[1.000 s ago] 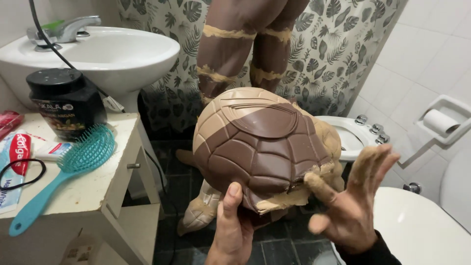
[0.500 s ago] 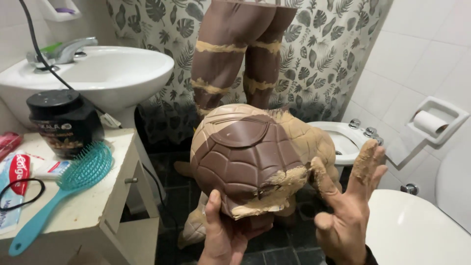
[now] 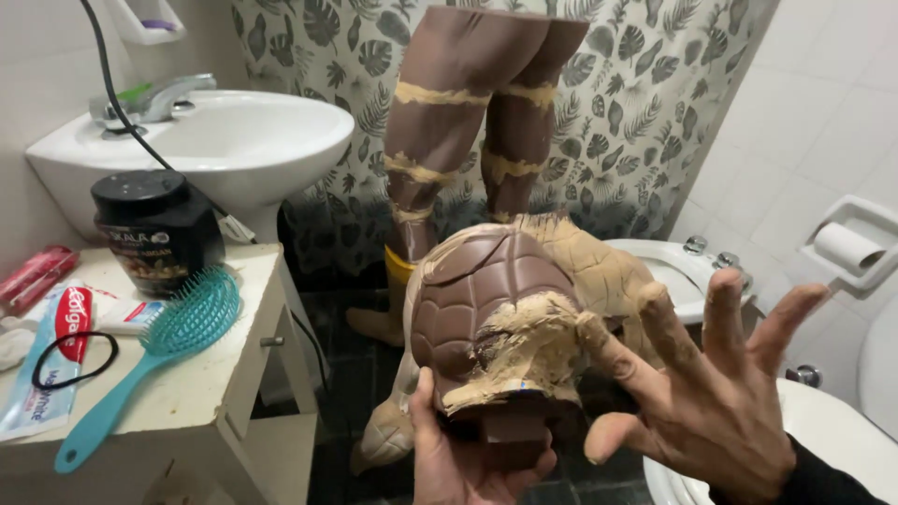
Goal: Applying and smoothing filler paste onto a large mannequin sculpture in a bathroom.
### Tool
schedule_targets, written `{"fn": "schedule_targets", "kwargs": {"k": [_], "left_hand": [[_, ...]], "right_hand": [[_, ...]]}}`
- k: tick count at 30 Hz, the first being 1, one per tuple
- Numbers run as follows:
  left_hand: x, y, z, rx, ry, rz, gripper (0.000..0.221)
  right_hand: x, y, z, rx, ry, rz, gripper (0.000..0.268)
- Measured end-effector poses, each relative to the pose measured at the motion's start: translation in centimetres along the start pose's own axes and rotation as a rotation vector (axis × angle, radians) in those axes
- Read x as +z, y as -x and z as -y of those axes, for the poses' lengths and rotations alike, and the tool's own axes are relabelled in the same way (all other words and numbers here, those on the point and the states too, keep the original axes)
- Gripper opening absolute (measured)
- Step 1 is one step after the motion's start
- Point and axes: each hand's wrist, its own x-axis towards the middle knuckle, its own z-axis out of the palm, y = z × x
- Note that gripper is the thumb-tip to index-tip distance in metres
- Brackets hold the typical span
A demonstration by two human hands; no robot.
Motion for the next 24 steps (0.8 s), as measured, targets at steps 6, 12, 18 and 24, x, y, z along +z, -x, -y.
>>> {"fn": "schedule_targets", "kwargs": {"k": [6,12,18,24], "left_hand": [[-0.2,-0.4,-0.3,-0.014,0.028,-0.090,0.100],[3.1,0.9,-0.5,0.001,0.022,-0.107,0.094],[1.0,0.5,-0.1,-0.020,0.028,0.038,0.097],[0.6,0.4,0.3,-0.005,0.018,0.010,0.100]], "right_hand": [[-1.0,-2.2,2.1,0.149,-0.234,-0.081,0.081],[-1.1,-4.5,5.5,0.225,-0.464,-0.098,0.097],[0.0,-2.3,7.3,0.463,-0.743,-0.099,0.098],[0.6,-0.8,8.8,0.492,-0.569,-0.096,0.106]]}}
